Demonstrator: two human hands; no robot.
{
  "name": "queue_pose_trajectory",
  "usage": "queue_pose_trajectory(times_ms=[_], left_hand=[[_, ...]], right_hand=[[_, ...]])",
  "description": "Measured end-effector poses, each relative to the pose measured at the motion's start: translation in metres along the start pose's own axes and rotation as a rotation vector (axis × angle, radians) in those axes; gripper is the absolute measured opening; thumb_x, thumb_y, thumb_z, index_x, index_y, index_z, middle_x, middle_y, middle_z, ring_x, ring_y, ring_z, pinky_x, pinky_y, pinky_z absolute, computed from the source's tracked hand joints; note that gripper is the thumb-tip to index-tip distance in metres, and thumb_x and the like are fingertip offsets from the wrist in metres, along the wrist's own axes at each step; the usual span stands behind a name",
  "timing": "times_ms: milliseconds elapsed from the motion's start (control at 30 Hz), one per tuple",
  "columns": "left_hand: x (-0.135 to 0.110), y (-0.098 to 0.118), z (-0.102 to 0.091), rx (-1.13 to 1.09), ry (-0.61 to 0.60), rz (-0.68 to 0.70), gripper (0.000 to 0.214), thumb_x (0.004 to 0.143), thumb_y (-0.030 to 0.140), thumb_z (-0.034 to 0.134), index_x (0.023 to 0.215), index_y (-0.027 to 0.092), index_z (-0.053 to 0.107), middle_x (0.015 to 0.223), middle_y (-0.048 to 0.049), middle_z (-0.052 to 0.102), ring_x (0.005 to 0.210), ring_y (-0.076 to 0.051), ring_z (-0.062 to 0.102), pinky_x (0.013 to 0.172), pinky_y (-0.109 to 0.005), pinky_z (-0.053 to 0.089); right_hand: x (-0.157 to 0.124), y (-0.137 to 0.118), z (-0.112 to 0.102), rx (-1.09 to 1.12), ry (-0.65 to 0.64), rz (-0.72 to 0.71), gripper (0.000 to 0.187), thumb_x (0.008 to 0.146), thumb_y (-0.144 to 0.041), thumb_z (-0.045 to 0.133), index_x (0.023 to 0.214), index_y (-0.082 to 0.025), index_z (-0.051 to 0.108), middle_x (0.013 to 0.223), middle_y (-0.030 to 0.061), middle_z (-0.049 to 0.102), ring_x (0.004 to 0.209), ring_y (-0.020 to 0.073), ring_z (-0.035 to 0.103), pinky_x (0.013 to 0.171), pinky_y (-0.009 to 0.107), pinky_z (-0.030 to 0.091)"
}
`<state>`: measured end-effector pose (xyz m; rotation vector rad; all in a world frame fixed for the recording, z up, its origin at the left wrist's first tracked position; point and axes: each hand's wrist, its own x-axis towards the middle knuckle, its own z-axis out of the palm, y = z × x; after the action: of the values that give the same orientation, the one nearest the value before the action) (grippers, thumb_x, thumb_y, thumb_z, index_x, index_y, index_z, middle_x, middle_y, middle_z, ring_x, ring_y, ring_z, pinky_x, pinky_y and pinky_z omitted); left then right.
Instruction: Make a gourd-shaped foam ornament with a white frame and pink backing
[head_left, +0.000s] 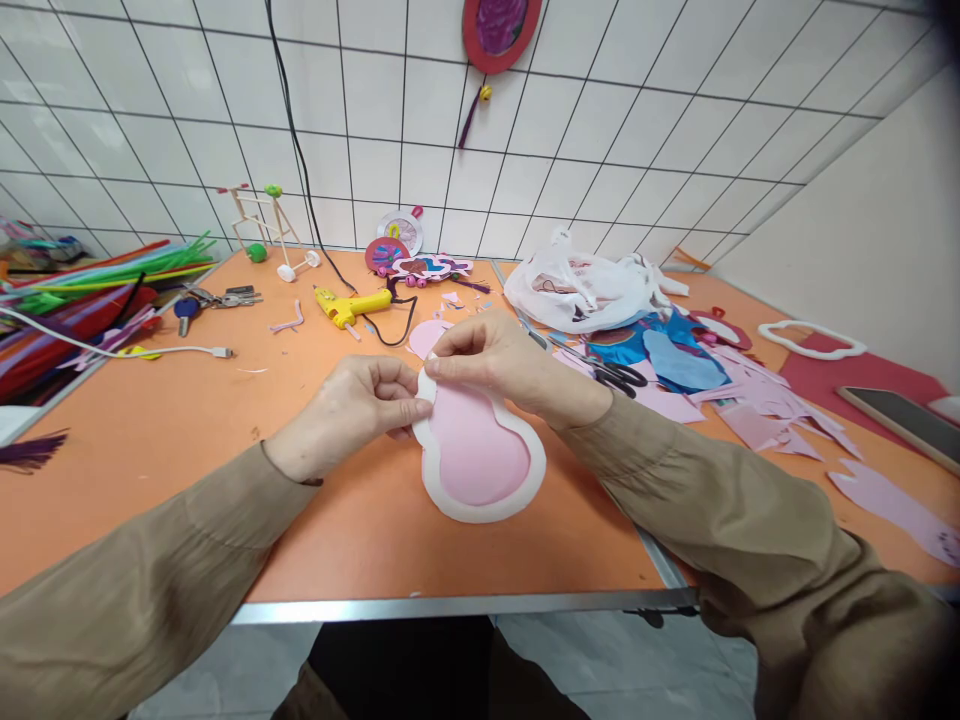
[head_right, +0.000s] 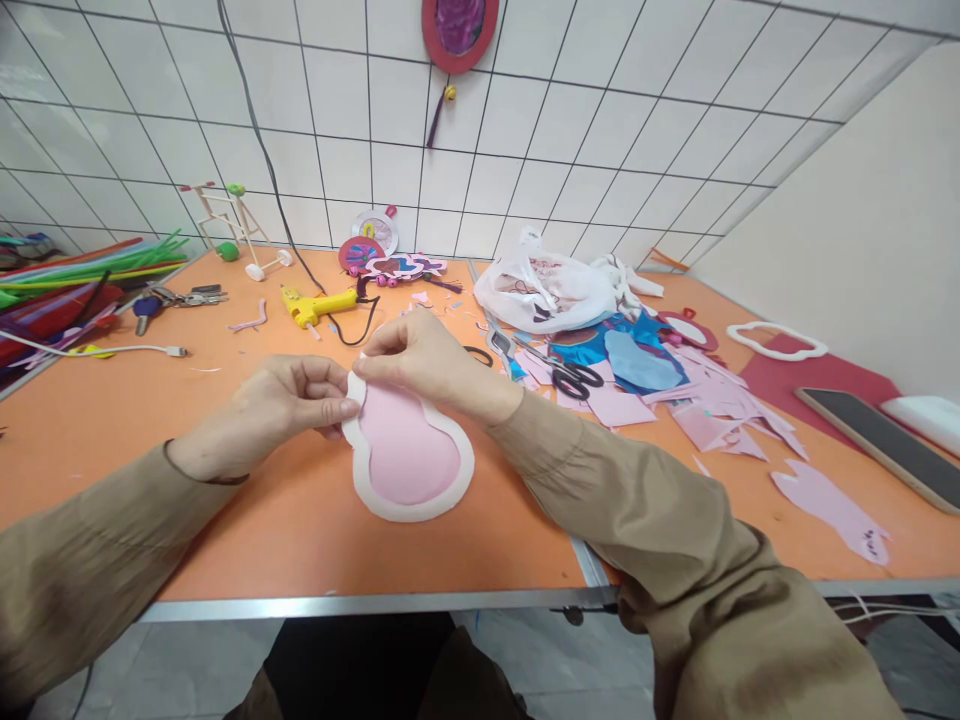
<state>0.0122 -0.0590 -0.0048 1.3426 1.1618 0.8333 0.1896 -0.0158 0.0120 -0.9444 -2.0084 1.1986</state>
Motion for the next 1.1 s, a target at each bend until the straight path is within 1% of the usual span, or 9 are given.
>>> queue_pose_trajectory(times_ms=[200,300,433,567,667,767,867,1000,1100], left_hand=[[0.001,-0.002,-0.001,0.016,-0.021,0.009,0.017,0.067,0.024,0.075,0.063,0.016,0.060,0.053,0.0002,0.063,0.050,-0.012,0.059,0.054,-0.024,0.048],[-0.001,0.001,-0.001,-0.011,-0.016,-0.004,0.017,0.068,0.025,0.075,0.064,0.016,0.061,0.055,-0.0001,0.065,0.052,-0.012,0.060,0.055,-0.024,0.049],[-0.003,0.004,-0.004,-0.055,0.002,0.025,0.022,0.064,0.030,0.079,0.066,0.016,0.063,0.057,-0.0009,0.067,0.056,-0.013,0.062,0.058,-0.024,0.052],[-0.001,0.002,-0.007,-0.105,0.051,0.045,0.030,0.057,0.033,0.085,0.068,0.015,0.063,0.059,-0.0002,0.067,0.058,-0.013,0.065,0.057,-0.024,0.052],[0.000,0.001,-0.010,-0.124,0.092,0.066,0.032,0.057,0.034,0.085,0.070,0.015,0.063,0.061,0.0003,0.068,0.058,-0.013,0.065,0.057,-0.024,0.053],[0.001,0.002,-0.012,-0.106,0.121,0.077,0.033,0.056,0.035,0.085,0.071,0.014,0.064,0.062,-0.0002,0.068,0.058,-0.013,0.065,0.057,-0.024,0.053],[0.001,0.002,-0.013,-0.089,0.144,0.083,0.035,0.055,0.035,0.086,0.069,0.014,0.063,0.060,-0.0005,0.068,0.058,-0.014,0.065,0.057,-0.025,0.053],[0.001,0.001,-0.012,-0.085,0.158,0.097,0.033,0.056,0.034,0.085,0.069,0.014,0.062,0.059,0.0004,0.067,0.056,-0.012,0.064,0.056,-0.023,0.053],[0.002,0.001,-0.012,-0.072,0.161,0.113,0.030,0.058,0.032,0.083,0.070,0.014,0.063,0.060,0.0005,0.067,0.057,-0.012,0.064,0.056,-0.022,0.053]], right_hand=[[-0.001,-0.001,0.003,-0.041,-0.002,-0.019,0.022,0.073,-0.023,0.062,0.055,-0.016,0.053,0.055,-0.0041,0.045,0.054,0.0078,0.039,0.049,0.024,0.029],[-0.002,-0.006,-0.001,-0.069,-0.026,-0.037,0.035,0.077,-0.037,0.063,0.054,-0.017,0.046,0.055,-0.0044,0.039,0.053,0.0077,0.034,0.048,0.025,0.024],[-0.004,-0.012,-0.010,-0.124,-0.074,-0.070,0.051,0.084,-0.054,0.056,0.054,-0.020,0.033,0.057,-0.0047,0.028,0.053,0.0078,0.025,0.048,0.027,0.016],[-0.006,-0.016,-0.018,-0.151,-0.073,-0.088,0.051,0.086,-0.052,0.054,0.055,-0.020,0.029,0.059,-0.0042,0.026,0.054,0.0082,0.023,0.048,0.028,0.015],[-0.007,-0.019,-0.023,-0.179,-0.055,-0.092,0.049,0.086,-0.046,0.056,0.054,-0.020,0.030,0.058,-0.0042,0.026,0.053,0.0081,0.023,0.048,0.028,0.015],[-0.007,-0.022,-0.025,-0.189,-0.036,-0.094,0.046,0.085,-0.041,0.057,0.052,-0.019,0.033,0.055,-0.0041,0.028,0.053,0.0078,0.025,0.047,0.028,0.016],[-0.008,-0.023,-0.027,-0.186,-0.016,-0.060,0.039,0.082,-0.037,0.060,0.052,-0.017,0.045,0.054,-0.0028,0.038,0.053,0.0081,0.032,0.047,0.026,0.022],[-0.008,-0.023,-0.028,-0.205,0.000,-0.031,0.020,0.076,-0.031,0.063,0.065,-0.015,0.066,0.064,0.0015,0.059,0.062,0.0122,0.052,0.052,0.025,0.037],[-0.008,-0.021,-0.028,-0.243,0.004,-0.049,0.016,0.074,-0.028,0.063,0.071,-0.014,0.070,0.069,0.0029,0.066,0.065,0.0142,0.058,0.055,0.025,0.042]])
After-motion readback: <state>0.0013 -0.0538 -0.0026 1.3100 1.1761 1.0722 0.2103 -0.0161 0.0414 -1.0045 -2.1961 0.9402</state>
